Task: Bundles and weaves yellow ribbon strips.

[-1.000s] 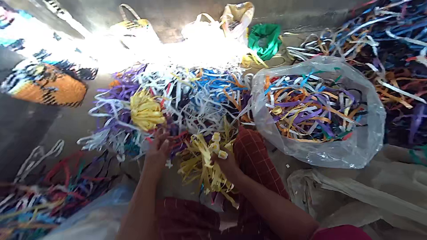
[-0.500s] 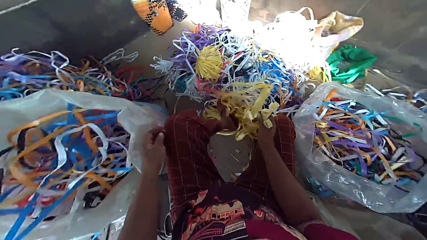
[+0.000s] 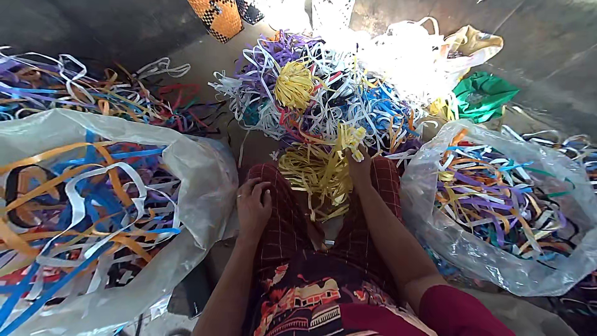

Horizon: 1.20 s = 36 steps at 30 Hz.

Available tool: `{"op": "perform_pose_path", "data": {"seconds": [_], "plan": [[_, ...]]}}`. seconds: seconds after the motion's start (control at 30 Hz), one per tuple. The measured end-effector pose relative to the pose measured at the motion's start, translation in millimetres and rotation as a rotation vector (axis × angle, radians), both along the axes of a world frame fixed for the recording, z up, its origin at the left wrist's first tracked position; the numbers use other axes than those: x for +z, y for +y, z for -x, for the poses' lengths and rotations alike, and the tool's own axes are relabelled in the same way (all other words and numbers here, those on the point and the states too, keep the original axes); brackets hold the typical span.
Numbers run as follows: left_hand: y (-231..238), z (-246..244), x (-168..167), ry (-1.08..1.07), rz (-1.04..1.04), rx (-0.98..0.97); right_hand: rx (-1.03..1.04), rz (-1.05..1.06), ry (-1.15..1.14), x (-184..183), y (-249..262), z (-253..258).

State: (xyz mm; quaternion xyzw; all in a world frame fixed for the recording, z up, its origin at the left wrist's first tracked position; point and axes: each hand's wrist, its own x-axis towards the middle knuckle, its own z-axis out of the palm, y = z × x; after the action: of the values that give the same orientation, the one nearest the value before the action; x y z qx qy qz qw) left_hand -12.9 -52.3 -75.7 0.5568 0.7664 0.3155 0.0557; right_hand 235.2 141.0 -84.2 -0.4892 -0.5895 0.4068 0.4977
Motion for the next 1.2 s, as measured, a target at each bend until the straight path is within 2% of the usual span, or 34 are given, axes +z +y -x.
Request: {"op": "perform_pose_path", "data": {"seconds": [0.07, 0.2, 0.3, 0.37, 0.43, 0.5, 0.57, 0.67, 0.77, 0.87, 0.97, 1.07, 1.13, 1.2], "plan": [[4.8, -13.9, -2.1, -0.066, 0.017, -0.072, 0.059, 0.012, -0.116, 2.6, -6.9, 9.6], [28.7, -48.0, -2.3, -0.408, 0.120, -0.241, 0.264, 0.085, -0.381, 0.1, -28.8, 30.1], [54.3, -74.2, -11.7, -0.696, 0.111, -0.298, 0.384, 0.184, -0.500, -5.4, -48.1, 50.0], [65.8, -87.1, -14.6, -0.911, 0.124, -0.234, 0.430, 0.198, -0.409, -29.2, -55.4, 54.8], [70.1, -91.6, -22.8, -1.049, 0.094, -0.144, 0.466, 0.177, -0.332, -32.8, -59.7, 53.5], [67.3, -90.7, -33.2, -1.164, 0.106, -0.102, 0.517, 0.172, -0.420, -20.6, -65.3, 52.9], [65.2, -87.7, -38.9, -1.299, 0.114, -0.050, 0.534, 0.135, -0.506, -33.9, -64.5, 59.3], [66.7, -80.7, -49.3, -1.453, 0.125, -0.001, 0.561, 0.169, -0.524, -24.0, -72.4, 68.2], [71.7, -75.7, -57.9, -1.527, 0.089, -0.017, 0.593, 0.215, -0.522, -14.6, -71.6, 71.9], [73.3, -72.3, -56.0, -1.495, 0.077, 0.029, 0.605, 0.191, -0.545, -20.0, -66.6, 73.4], [80.4, -56.9, -47.2, -1.429, -0.051, 0.133, 0.564, 0.008, -0.585, -14.9, -59.1, 65.6], [94.0, -14.9, -32.5, -1.388, -0.267, 0.160, 0.487, -0.155, -0.683, 6.1, -32.2, 34.4], [101.3, 22.1, -29.0, -1.383, -0.412, 0.166, 0.409, -0.118, -0.734, 8.0, -10.6, 1.8], [107.7, 48.6, -32.5, -1.481, -0.535, 0.210, 0.358, 0.097, -0.756, -6.4, 6.6, -36.5]]}}
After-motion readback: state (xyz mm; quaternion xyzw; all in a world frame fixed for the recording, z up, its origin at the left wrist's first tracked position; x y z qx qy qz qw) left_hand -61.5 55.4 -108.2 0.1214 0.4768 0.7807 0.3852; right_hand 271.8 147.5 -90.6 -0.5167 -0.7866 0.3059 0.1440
